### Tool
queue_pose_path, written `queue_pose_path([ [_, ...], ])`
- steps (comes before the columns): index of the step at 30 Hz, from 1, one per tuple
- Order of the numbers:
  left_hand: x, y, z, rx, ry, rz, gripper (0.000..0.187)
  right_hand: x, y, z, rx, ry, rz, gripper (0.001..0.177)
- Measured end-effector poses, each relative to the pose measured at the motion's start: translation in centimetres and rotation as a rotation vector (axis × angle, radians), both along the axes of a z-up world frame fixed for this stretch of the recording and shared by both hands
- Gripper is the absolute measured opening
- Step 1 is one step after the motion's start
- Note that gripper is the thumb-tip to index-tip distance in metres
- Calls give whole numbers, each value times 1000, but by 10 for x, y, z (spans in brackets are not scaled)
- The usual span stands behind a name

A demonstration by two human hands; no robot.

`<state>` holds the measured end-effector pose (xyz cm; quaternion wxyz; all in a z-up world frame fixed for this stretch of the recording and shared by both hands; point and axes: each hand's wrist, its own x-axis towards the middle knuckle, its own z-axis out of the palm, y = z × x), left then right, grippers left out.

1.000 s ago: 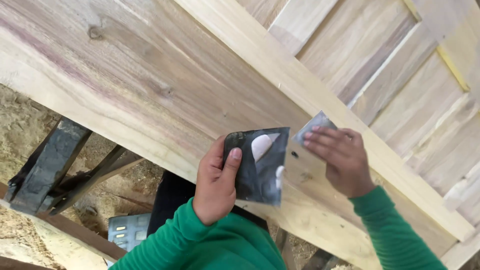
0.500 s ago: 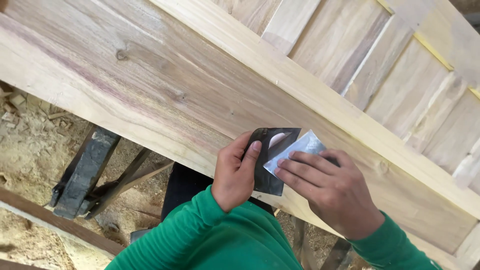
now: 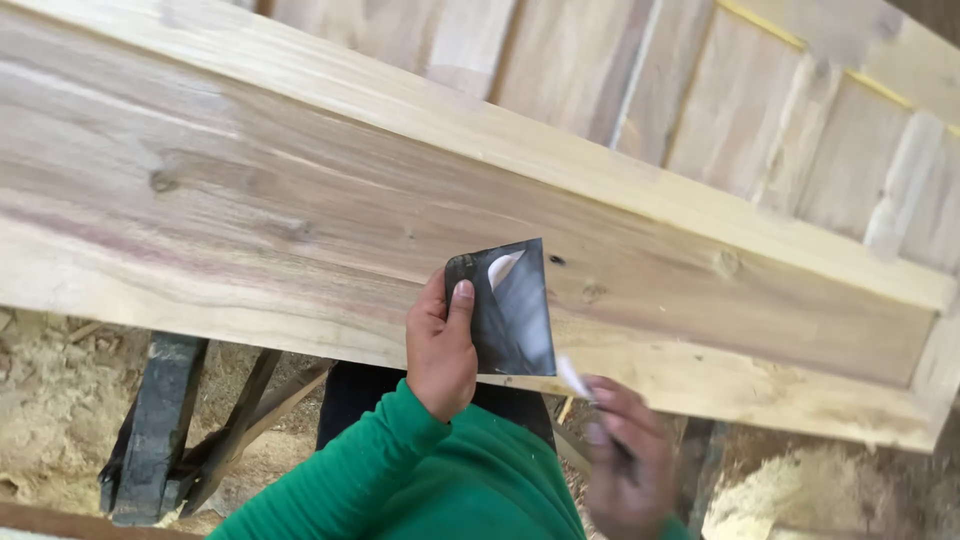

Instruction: The person holds a board with wood filler and uses a small spreader to scoop filler onto it. They press filler into holes and cracks on a wooden door panel, then smooth the filled spots with a spreader and a small sanding block, moving across several spots on the panel.

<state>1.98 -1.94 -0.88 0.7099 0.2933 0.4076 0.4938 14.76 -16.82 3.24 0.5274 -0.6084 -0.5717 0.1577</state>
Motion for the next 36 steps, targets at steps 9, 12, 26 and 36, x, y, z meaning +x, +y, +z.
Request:
queue_pose_path([
  [9,29,-34,34,-188,-195,-103,29,95,2,-75,230,-338,136,34],
  [12,36,-53,26,159,111,-59,28,136,10,-63,42,-475,204,40],
  [26,76,-73,-33,261,498,338,25,139,48,10,-193,-632,644,41],
  [36,3,-37,-54,305,512,417,25,137,95,-112,-403,-700,308,50],
])
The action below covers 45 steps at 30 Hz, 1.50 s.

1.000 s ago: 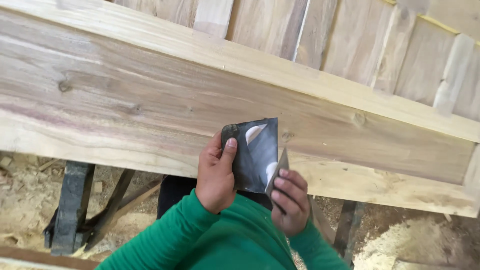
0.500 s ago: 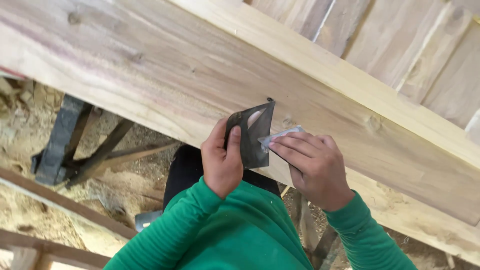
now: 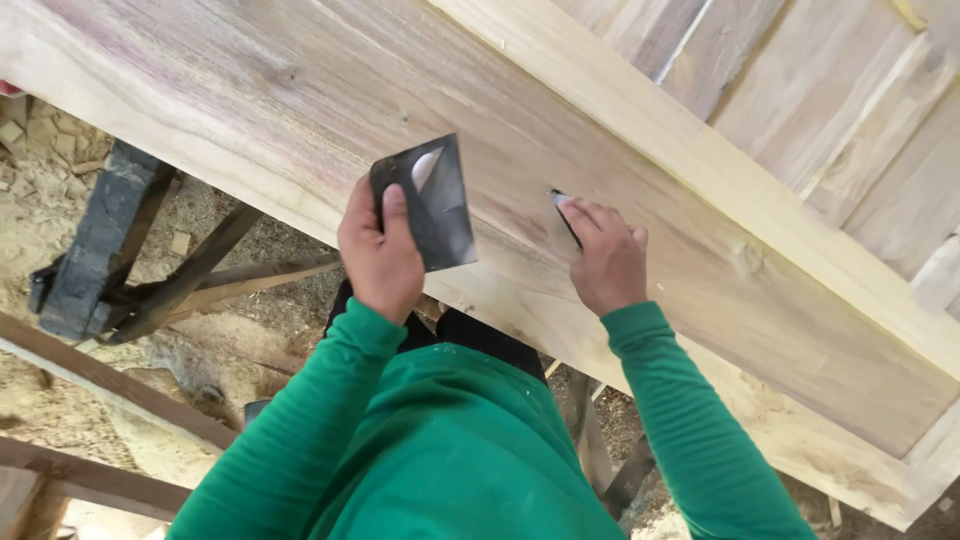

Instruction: The person holds a board with wood filler and uses a small spreader to scoop filler onto it. They press filler into holes and cracks on a wooden door panel, then smooth the filled spots with a spreader and a small sanding block, moving across several spots on the panel.

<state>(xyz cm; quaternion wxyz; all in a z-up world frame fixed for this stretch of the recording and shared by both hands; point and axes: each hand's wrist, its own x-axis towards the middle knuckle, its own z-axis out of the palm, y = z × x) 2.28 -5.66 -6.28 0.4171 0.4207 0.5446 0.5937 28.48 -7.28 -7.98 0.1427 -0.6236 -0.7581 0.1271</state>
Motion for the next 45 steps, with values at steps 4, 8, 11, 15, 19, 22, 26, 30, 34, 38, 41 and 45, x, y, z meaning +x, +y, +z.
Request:
queue_pose_path([
  [4,-40,-14,-14,-73,182,21,25,-27,-9,-37,39,-147,-105,56],
  [8,-75,-20,-26,-193,84,25,25,-32,-28,-51,29,-183,-131,64],
  [11,-96,-15,-27,-206,46,2,24,-23,-38,-39,-50,-184,-114,64],
  [15,-108,-8,-21,-200,1,-7,21,26,-33,-31,-197,-172,-40,55],
  [19,-116,-6,-17,-169,32,-33,22,48,15,-5,-155,-179,66,52],
  [22,-122,-11,-14,-195,34,-24,22,27,56,22,-41,-213,199,56],
  [26,-121,-12,-9,-203,-19,4,23,5,84,27,-7,-306,445,56],
  [30,-121,-19,-17,-147,4,16,23,9,78,12,-40,-399,567,52],
  [34,-112,-23,-21,-163,-74,37,22,41,49,1,-69,-408,521,49],
  [38,-100,-24,-19,-153,-84,28,24,52,37,12,-172,-491,471,48],
  [41,-82,-26,-28,-147,-211,24,25,65,31,7,-253,-428,382,52],
  [45,-38,-17,-17,-348,-645,41,28,51,7,23,-210,247,108,57],
])
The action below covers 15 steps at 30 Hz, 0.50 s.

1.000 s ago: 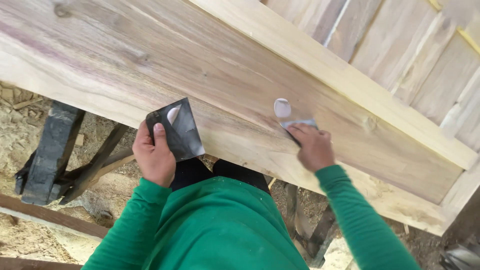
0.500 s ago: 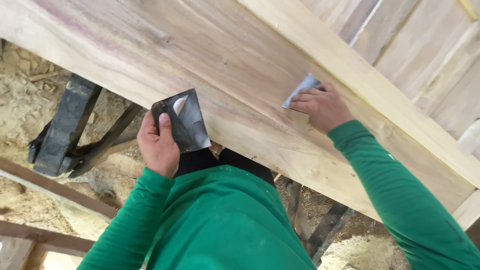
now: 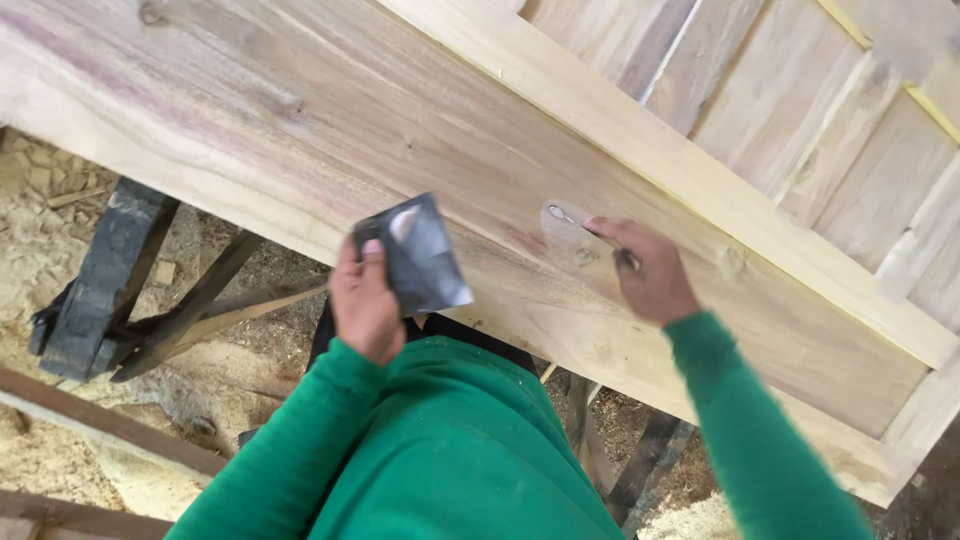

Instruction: The person holds a board with wood filler and uses a small spreader to scoop filler onto it. They press filler into holes and cracks on a wooden door panel, then smooth the filled spots with a spreader and a small sanding block, moving across several spots on the panel.

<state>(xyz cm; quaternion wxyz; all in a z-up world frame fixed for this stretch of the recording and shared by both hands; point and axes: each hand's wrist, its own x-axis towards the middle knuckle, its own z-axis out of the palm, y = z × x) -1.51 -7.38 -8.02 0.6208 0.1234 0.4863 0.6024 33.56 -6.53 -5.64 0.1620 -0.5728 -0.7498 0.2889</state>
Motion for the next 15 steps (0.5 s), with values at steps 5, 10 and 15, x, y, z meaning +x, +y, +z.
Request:
queue_pose_path([
  [5,57,0,17,-14,-157,-64,29,-114,-84,52,368,405,-161,45],
  [10,74,-9,53,83,-213,-201,28,-113,-92,40,657,430,-128,43],
  [15,75,-7,81,153,-292,-420,29,-46,-75,-1,557,107,-153,35],
])
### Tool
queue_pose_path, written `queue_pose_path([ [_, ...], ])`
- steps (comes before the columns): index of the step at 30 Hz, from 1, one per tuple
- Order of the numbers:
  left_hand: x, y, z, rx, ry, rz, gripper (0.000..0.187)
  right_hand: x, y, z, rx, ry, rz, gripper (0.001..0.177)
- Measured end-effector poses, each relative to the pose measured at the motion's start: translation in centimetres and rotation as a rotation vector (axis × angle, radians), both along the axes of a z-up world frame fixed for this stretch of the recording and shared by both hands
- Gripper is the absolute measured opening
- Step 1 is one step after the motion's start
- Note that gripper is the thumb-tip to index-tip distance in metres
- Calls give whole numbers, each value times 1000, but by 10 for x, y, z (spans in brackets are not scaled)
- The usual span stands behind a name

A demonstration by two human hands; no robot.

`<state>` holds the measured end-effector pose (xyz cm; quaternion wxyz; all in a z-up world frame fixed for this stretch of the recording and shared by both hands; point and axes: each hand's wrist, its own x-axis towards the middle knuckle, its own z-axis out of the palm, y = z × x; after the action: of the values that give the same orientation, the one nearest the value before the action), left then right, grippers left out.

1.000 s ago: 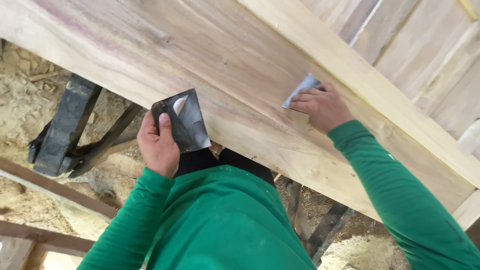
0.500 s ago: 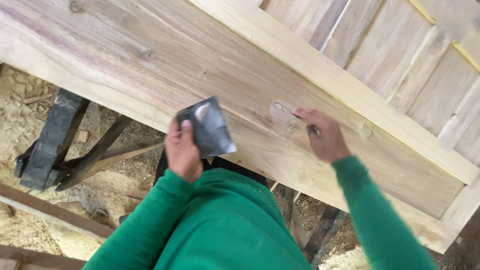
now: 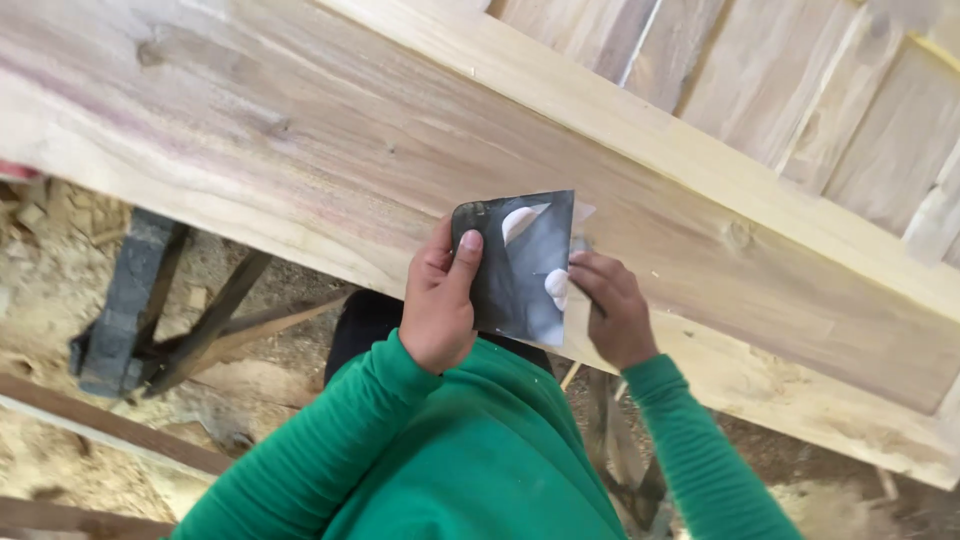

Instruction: The person holds a board with wood filler and uses a small spreader to scoop filler onto it. They press filler into holes and cracks on a wooden door panel, then smooth the filled spots with a spreader and a small sanding block, moving across several spots on the panel.

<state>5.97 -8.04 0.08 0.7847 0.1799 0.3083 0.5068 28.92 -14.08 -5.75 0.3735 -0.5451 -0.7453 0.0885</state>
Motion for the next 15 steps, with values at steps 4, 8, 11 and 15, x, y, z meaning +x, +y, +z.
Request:
queue_pose_path([
  [4,2,11,-8,336,421,70,32,17,-4,6,-400,255,-74,42],
  [8,2,18,-18,351,587,155,30,-5,-1,63,-405,471,-151,37],
  [11,4,24,-22,390,689,132,30,-24,15,89,-106,99,-47,37],
  [15,1,34,-27,402,650,92,28,-44,27,90,-57,-157,10,46],
])
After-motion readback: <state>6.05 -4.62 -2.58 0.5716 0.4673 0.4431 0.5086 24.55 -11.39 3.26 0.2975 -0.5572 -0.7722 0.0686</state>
